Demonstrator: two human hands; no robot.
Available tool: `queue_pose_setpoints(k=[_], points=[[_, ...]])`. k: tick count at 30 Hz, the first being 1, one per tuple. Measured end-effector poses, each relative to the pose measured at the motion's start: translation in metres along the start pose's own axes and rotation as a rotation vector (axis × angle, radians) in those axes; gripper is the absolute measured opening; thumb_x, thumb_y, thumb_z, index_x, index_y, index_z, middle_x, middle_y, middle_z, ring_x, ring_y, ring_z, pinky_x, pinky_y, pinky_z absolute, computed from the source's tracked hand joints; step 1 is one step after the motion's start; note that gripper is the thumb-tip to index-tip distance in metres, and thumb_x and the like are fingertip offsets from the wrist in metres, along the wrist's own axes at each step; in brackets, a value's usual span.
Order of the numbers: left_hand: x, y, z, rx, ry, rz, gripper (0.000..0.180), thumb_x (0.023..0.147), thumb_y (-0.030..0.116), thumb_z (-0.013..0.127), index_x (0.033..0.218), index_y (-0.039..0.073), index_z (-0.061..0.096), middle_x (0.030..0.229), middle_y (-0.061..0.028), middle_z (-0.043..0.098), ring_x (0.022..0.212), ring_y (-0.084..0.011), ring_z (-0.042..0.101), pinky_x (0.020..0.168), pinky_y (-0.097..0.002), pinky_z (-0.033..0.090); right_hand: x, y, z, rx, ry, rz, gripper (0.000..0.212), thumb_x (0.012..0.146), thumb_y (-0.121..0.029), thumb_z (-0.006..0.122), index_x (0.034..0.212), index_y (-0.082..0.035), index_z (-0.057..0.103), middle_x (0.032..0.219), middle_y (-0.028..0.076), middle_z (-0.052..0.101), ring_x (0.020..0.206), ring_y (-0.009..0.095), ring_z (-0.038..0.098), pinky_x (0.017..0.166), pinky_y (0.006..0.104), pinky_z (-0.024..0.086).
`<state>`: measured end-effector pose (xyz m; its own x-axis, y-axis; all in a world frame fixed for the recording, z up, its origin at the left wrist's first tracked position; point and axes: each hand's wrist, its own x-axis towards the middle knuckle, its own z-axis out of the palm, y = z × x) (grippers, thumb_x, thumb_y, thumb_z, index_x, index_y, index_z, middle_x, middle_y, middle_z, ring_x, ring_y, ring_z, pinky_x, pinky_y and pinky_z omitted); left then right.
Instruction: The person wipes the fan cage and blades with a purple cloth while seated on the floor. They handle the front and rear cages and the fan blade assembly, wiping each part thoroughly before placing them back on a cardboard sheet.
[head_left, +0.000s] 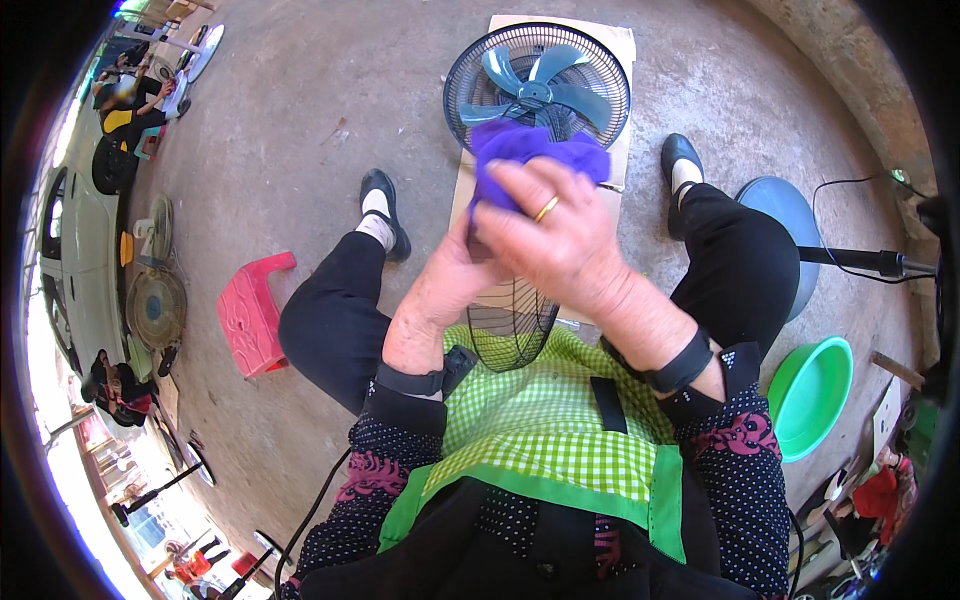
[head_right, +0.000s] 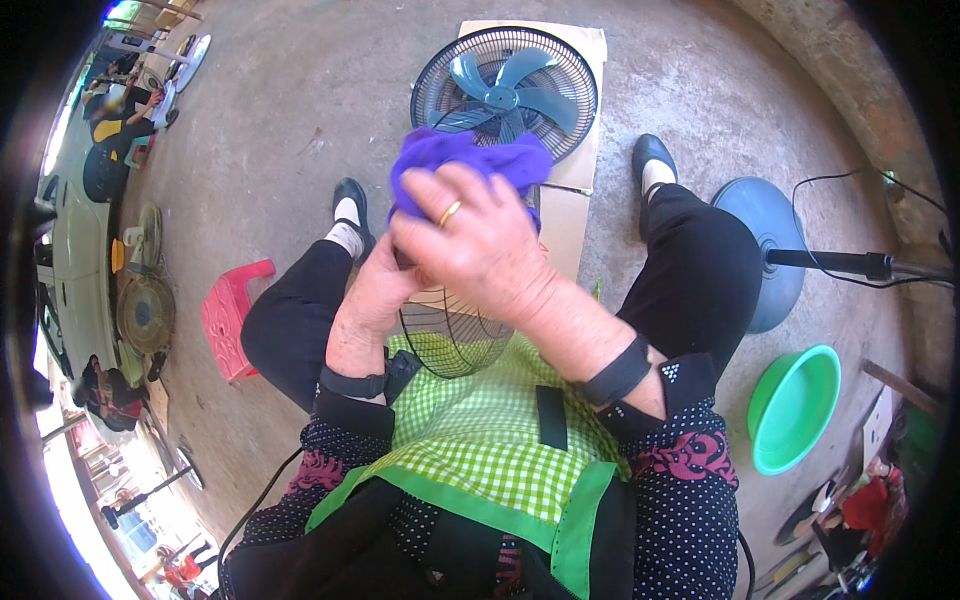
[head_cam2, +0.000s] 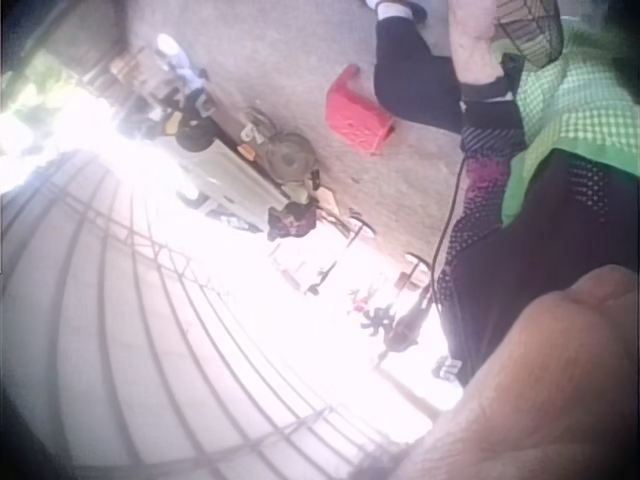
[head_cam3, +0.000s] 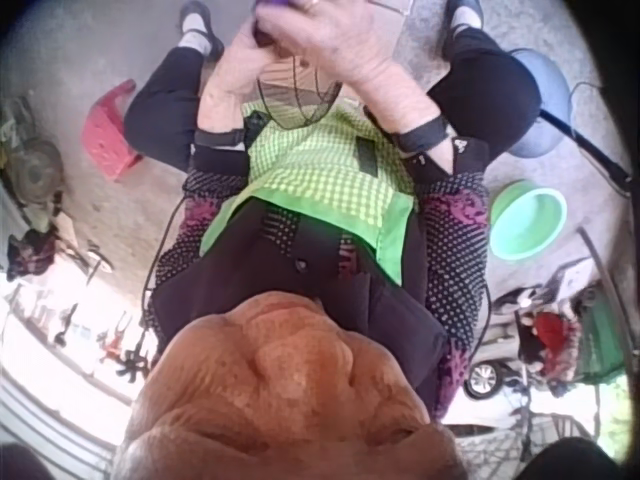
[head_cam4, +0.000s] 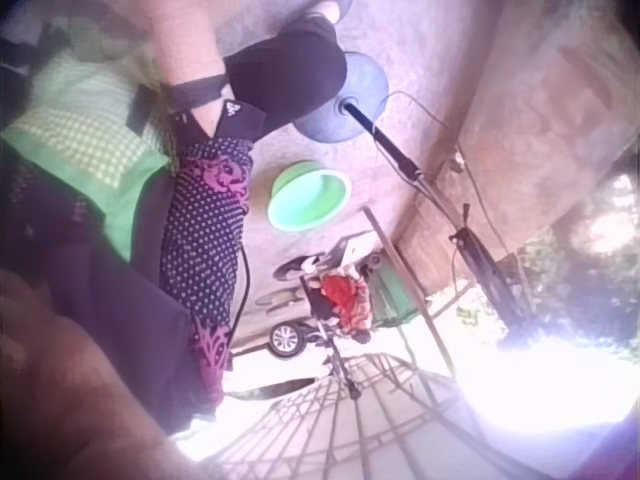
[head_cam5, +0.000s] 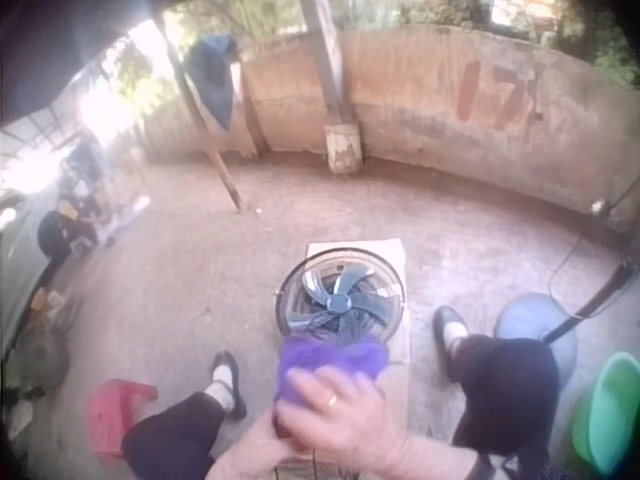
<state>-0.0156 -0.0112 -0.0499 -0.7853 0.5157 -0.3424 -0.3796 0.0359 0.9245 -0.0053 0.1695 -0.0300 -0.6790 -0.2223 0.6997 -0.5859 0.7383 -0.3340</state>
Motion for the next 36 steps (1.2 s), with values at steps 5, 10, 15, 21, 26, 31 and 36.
queue_pose_setpoints(k=[5, 10, 15, 21, 26, 31, 36], points=[[-0.004, -0.016, -0.019, 0.231, -0.016, 0.082, 0.068, 0.089, 0.011, 0.071, 0.148, 0.007, 0.039, 0.148, -0.0089, 0.044, 0.134, -0.0190, 0.045, 0.109, -0.0372, 0.043, -0.004, -0.021, 0.007, 0.130, -0.161, -0.247, 0.041, 0.078, -0.028, 0.063, 0.116, -0.013, 0.066, 0.130, 0.004, 0.058, 0.124, 0.022, 0.052, 0.108, 0.0569, 0.038], [-0.005, -0.013, -0.005, 0.039, -0.088, -0.062, 0.068, 0.082, 0.001, 0.076, 0.142, 0.005, 0.045, 0.134, -0.0076, 0.058, 0.123, -0.0165, 0.055, 0.103, -0.0326, 0.047, 0.007, 0.008, 0.008, -0.029, -0.060, -0.087, 0.028, 0.077, -0.030, 0.069, 0.102, -0.017, 0.068, 0.121, 0.001, 0.063, 0.118, 0.023, 0.056, 0.098, 0.0571, 0.045], [0.003, -0.005, 0.006, -0.265, -0.223, -0.079, 0.095, 0.079, 0.006, 0.081, 0.156, 0.006, 0.025, 0.134, -0.0169, 0.060, 0.124, -0.0252, 0.059, 0.106, -0.0375, 0.045, 0.018, 0.040, 0.009, -0.159, 0.058, 0.151, 0.012, 0.075, -0.021, 0.072, 0.083, -0.016, 0.066, 0.109, 0.000, 0.066, 0.103, 0.026, 0.062, 0.077, 0.0384, 0.057], [0.001, -0.010, -0.002, -0.261, -0.285, -0.048, 0.106, 0.077, 0.008, 0.081, 0.160, 0.011, 0.015, 0.145, -0.0207, 0.052, 0.130, -0.0293, 0.055, 0.110, -0.0430, 0.040, 0.016, 0.100, 0.011, -0.104, 0.001, 0.656, 0.022, 0.090, -0.031, 0.063, 0.100, -0.015, 0.074, 0.111, 0.009, 0.070, 0.102, 0.031, 0.067, 0.082, 0.0438, 0.056], [-0.001, -0.004, -0.009, -0.242, -0.253, -0.035, 0.106, 0.077, 0.010, 0.081, 0.160, 0.012, 0.015, 0.143, -0.0197, 0.054, 0.125, -0.0279, 0.059, 0.109, -0.0394, 0.042, -0.005, 0.119, 0.020, -0.001, 0.034, 0.957, 0.029, 0.094, -0.034, 0.060, 0.109, -0.013, 0.073, 0.108, 0.016, 0.071, 0.099, 0.034, 0.069, 0.088, 0.0391, 0.053], [0.001, 0.010, -0.015, -0.107, -0.120, 0.032, 0.095, 0.088, 0.026, 0.072, 0.160, 0.013, 0.012, 0.137, -0.0198, 0.059, 0.118, -0.0279, 0.064, 0.104, -0.0374, 0.046, -0.015, 0.093, 0.027, 0.416, 0.145, 1.017, 0.029, 0.094, -0.026, 0.064, 0.111, -0.003, 0.070, 0.101, 0.017, 0.072, 0.096, 0.028, 0.069, 0.088, 0.0348, 0.052], [0.008, 0.010, -0.018, -0.227, 0.152, -0.070, 0.061, 0.107, 0.030, 0.045, 0.160, 0.017, 0.018, 0.129, -0.0141, 0.062, 0.107, -0.0205, 0.067, 0.089, -0.0346, 0.056, -0.027, 0.006, 0.036, 0.382, 0.008, 0.347, 0.030, 0.082, -0.011, 0.068, 0.112, -0.006, 0.064, 0.106, 0.014, 0.064, 0.099, 0.034, 0.063, 0.089, 0.0422, 0.051]])
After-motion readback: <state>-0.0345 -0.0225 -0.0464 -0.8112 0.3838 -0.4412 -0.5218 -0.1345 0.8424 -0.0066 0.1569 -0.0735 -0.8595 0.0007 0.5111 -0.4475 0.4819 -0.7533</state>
